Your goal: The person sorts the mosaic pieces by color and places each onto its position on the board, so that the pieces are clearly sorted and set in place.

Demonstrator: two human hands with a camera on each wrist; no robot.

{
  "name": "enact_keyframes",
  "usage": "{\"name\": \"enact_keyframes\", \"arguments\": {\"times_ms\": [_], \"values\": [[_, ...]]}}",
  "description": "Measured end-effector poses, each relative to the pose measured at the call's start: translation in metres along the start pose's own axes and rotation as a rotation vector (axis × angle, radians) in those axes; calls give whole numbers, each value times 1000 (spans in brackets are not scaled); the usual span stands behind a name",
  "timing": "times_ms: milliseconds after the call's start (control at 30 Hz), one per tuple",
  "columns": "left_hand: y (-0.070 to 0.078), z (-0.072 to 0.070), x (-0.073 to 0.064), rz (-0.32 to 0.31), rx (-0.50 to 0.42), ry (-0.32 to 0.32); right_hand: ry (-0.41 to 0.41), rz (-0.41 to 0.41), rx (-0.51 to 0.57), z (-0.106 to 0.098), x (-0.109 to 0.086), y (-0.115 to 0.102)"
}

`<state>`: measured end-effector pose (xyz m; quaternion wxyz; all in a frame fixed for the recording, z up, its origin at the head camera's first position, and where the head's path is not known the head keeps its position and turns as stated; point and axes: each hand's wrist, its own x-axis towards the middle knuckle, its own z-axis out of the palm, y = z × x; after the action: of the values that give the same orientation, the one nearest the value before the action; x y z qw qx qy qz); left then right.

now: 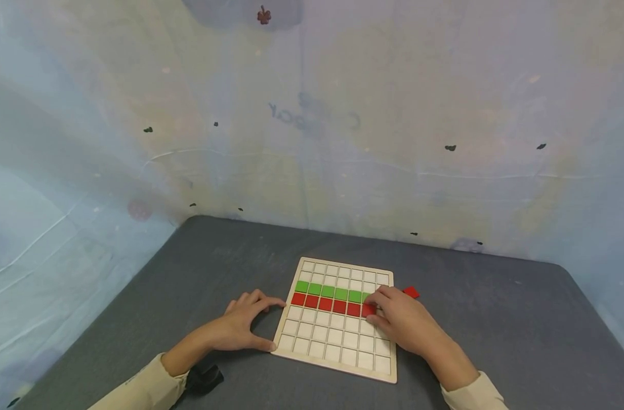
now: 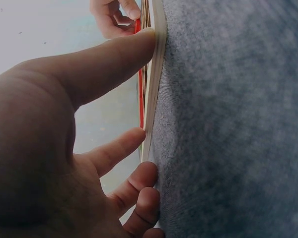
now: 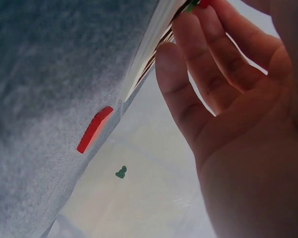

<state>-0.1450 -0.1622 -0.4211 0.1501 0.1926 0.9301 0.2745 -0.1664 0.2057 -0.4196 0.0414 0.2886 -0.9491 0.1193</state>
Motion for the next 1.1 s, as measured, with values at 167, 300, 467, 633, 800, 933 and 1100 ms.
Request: {"name": "enact_keyframes", "arguments": {"times_ms": [167,300,467,633,800,933,1100], "values": [[0,0,0,3,0,1,3,-1,5,0,-1,0],[0,0,0,4,1,1,9,-14,2,0,-1,0],[0,0,-1,6,0,2,4,-17,2,0,-1,0],[-1,0,-1,9,3,2,-6,-7,6,0,0,0],[-1,0,-1,4,4,1,-5,-7,10,0,0,0],[-2,1,0,0,6,-1,-6,-9,18,0,-1,1],[-2,1,0,5,10,4,-4,-7,28,-1,-1,1]]}}
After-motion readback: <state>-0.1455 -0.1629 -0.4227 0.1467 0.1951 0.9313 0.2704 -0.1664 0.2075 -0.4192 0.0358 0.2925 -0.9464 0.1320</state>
